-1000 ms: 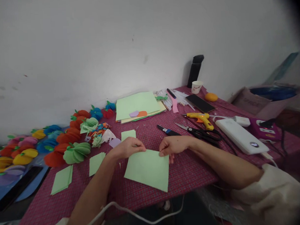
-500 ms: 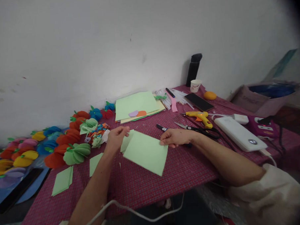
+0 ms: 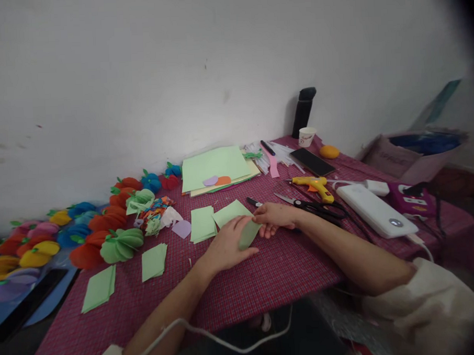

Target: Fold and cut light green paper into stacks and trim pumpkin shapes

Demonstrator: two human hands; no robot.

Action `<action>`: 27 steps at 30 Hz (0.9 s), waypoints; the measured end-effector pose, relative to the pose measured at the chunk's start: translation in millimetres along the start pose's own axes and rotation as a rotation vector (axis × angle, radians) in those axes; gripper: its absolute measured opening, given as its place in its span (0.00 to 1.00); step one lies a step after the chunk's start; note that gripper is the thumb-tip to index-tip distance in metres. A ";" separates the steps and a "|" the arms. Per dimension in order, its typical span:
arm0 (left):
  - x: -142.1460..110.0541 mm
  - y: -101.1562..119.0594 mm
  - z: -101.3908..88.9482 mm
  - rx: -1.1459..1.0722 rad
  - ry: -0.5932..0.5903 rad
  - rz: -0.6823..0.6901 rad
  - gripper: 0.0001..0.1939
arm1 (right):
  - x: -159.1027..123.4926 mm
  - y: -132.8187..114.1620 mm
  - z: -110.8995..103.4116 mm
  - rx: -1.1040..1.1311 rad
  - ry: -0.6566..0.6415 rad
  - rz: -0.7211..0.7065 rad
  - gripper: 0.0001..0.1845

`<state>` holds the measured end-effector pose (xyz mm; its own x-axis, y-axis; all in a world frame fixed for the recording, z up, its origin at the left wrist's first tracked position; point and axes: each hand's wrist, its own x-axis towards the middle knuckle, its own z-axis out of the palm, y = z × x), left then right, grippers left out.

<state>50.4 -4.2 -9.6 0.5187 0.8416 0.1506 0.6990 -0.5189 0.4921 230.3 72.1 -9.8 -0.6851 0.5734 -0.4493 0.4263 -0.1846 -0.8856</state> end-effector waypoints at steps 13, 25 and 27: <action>-0.7 -6.7 6.8 0.153 0.039 -0.015 0.30 | -13.2 2.1 -34.4 -0.919 0.663 -0.161 0.21; -6.8 -19.0 -19.3 0.165 -0.185 0.050 0.38 | -43.9 11.7 -25.2 -1.050 0.582 -0.254 0.21; -7.3 -21.4 -20.4 0.162 -0.183 0.056 0.35 | -61.2 18.7 -24.5 -0.982 0.562 -0.316 0.23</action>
<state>21.6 3.8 -3.8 0.6289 0.7774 0.0090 0.7290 -0.5937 0.3409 294.7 53.1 4.0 -0.5896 0.8005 0.1074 0.7248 0.5831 -0.3671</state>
